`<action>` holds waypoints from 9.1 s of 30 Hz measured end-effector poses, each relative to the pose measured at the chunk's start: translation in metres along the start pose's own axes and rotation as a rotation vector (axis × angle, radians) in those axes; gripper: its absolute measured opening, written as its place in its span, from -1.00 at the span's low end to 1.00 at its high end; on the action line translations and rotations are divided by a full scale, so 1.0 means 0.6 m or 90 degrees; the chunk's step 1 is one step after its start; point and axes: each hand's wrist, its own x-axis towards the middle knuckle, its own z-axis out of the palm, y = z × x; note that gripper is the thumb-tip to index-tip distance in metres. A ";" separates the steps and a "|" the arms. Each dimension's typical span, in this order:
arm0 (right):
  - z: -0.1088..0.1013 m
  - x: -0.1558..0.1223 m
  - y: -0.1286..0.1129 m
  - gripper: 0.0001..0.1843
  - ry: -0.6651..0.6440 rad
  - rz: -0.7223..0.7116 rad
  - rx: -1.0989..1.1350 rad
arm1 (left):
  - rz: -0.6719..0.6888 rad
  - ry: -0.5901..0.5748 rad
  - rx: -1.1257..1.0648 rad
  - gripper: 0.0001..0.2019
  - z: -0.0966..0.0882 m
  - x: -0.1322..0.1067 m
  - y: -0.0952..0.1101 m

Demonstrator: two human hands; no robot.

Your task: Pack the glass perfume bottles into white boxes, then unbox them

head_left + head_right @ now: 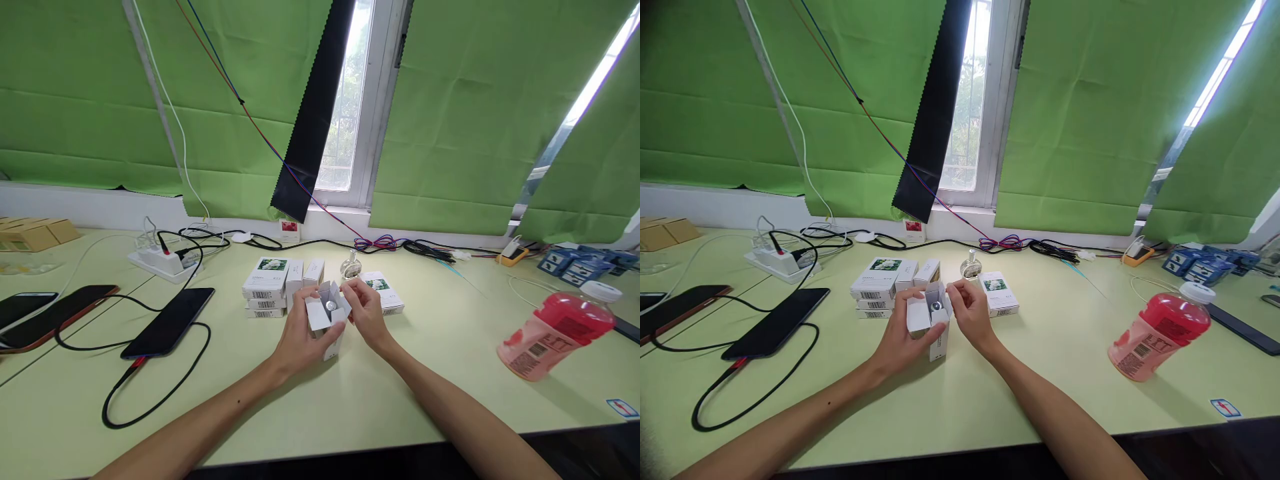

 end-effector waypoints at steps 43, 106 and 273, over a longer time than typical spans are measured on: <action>-0.006 0.001 0.004 -0.64 -0.090 0.038 -0.032 | 0.063 -0.039 -0.027 -0.61 -0.019 0.007 0.008; 0.002 -0.008 0.004 -0.66 -0.144 0.040 0.038 | 0.102 -0.019 0.021 -0.72 -0.020 0.013 0.021; -0.012 0.020 0.014 -0.67 -0.090 0.150 0.205 | 0.234 -0.132 0.040 -0.53 -0.032 0.020 -0.001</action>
